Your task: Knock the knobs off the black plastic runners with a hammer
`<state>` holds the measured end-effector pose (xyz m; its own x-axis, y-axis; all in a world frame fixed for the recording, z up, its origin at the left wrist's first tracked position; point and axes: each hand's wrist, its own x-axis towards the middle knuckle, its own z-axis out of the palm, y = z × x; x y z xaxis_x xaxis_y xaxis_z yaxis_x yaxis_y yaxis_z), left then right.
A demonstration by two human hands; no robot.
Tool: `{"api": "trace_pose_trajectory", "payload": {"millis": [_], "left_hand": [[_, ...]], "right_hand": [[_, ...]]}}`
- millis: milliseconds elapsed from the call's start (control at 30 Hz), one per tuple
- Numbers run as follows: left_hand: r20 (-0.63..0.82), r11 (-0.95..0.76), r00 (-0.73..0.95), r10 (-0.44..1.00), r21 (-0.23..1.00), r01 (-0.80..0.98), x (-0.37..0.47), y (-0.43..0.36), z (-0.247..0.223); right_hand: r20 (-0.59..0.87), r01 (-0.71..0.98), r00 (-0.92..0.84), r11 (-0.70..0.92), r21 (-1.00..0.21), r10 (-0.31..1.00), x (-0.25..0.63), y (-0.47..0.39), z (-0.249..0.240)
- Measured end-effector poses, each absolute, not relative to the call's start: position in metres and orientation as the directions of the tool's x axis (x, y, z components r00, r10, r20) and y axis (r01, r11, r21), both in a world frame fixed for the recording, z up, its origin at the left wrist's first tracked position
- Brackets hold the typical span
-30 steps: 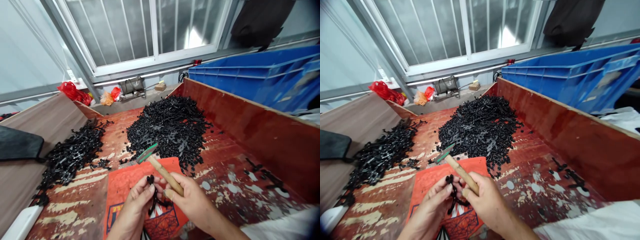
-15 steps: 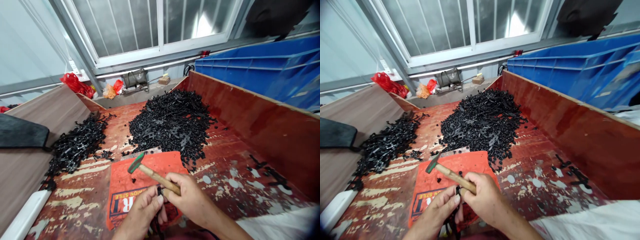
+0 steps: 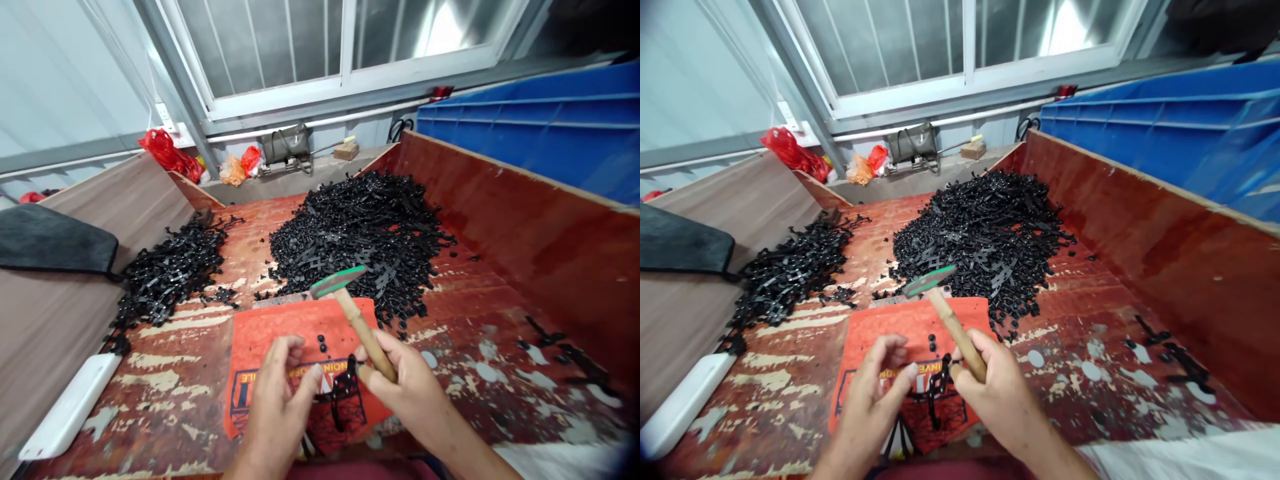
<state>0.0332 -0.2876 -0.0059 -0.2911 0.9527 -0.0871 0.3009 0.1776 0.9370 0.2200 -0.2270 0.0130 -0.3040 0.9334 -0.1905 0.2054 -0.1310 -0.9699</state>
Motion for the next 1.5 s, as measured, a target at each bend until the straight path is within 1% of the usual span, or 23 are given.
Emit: {"api": "trace_pose_trajectory", "payload": {"millis": [33,67,133,200,267,367,433,533,633,700,833,933,1033,1133,1200,1267,1333,1400,1500], "left_hand": [[-0.134,0.212,-0.276,0.952,0.937,0.277,0.03,-0.289,-0.005],[-0.195,0.25,-0.221,0.955,0.933,0.257,0.029,-0.29,-0.003],[-0.301,0.302,-0.045,0.953,0.92,0.248,0.03,-0.293,0.0],[-0.326,0.303,0.074,0.942,0.926,0.224,0.035,-0.293,0.004],[-0.331,0.319,0.119,0.936,0.941,0.11,0.042,-0.291,0.006],[-0.389,0.401,0.106,0.915,0.905,-0.142,0.049,-0.284,0.006],[-0.416,0.417,0.057,0.908,0.878,-0.234,0.05,-0.28,0.005],[-0.437,0.423,-0.001,0.899,0.871,-0.248,0.049,-0.276,0.003],[-0.467,0.45,-0.018,0.884,0.861,-0.236,0.049,-0.274,0.002],[-0.447,0.427,-0.058,0.893,0.88,-0.207,0.051,-0.272,0.001],[-0.327,0.314,-0.229,0.917,0.945,-0.093,0.054,-0.27,0.004],[-0.307,0.319,-0.34,0.889,0.948,-0.022,0.049,-0.269,0.009],[-0.234,0.31,-0.402,0.885,0.941,0.136,0.03,-0.268,0.012],[-0.215,0.338,-0.371,0.903,0.889,0.308,0.005,-0.266,0.012],[-0.231,0.353,-0.314,0.921,0.838,0.417,-0.008,-0.263,0.01],[-0.248,0.313,-0.193,0.95,0.795,0.519,-0.015,-0.258,0.009],[-0.272,0.257,-0.064,0.96,0.768,0.586,-0.014,-0.252,0.009],[-0.283,0.225,-0.012,0.959,0.734,0.641,-0.01,-0.245,0.008],[-0.261,0.139,0.051,0.964,0.659,0.739,-0.004,-0.235,0.007]], "right_hand": [[-0.194,0.164,-0.267,-0.153,-0.974,0.944,0.22,-0.226,0.015],[-0.198,0.118,-0.235,-0.174,-0.978,0.952,0.22,-0.226,0.017],[-0.205,0.029,-0.183,-0.204,-0.979,0.961,0.219,-0.226,0.018],[-0.213,-0.027,-0.149,-0.219,-0.975,0.966,0.216,-0.228,0.018],[-0.23,-0.045,-0.141,-0.238,-0.97,0.963,0.213,-0.231,0.016],[-0.272,-0.024,-0.161,-0.279,-0.96,0.949,0.21,-0.235,0.013],[-0.298,0.004,-0.194,-0.302,-0.953,0.935,0.208,-0.237,0.012],[-0.327,0.024,-0.268,-0.333,-0.943,0.906,0.205,-0.241,0.01],[-0.345,0.014,-0.329,-0.361,-0.932,0.879,0.201,-0.244,0.007],[-0.352,0.006,-0.352,-0.374,-0.927,0.867,0.198,-0.246,0.003],[-0.361,-0.014,-0.355,-0.391,-0.92,0.862,0.195,-0.248,-0.003],[-0.371,-0.013,-0.36,-0.403,-0.915,0.856,0.196,-0.248,-0.004],[-0.345,-0.006,-0.394,-0.378,-0.926,0.852,0.206,-0.246,-0.003],[-0.312,0.07,-0.371,-0.308,-0.949,0.875,0.228,-0.243,-0.006],[-0.308,0.209,-0.331,-0.249,-0.946,0.892,0.244,-0.244,-0.012],[-0.294,0.383,-0.304,-0.167,-0.909,0.906,0.259,-0.248,-0.019],[-0.271,0.527,-0.299,-0.079,-0.846,0.915,0.269,-0.254,-0.026],[-0.247,0.614,-0.301,-0.011,-0.789,0.921,0.273,-0.259,-0.03],[-0.224,0.684,-0.308,0.052,-0.728,0.925,0.273,-0.263,-0.028]]}}
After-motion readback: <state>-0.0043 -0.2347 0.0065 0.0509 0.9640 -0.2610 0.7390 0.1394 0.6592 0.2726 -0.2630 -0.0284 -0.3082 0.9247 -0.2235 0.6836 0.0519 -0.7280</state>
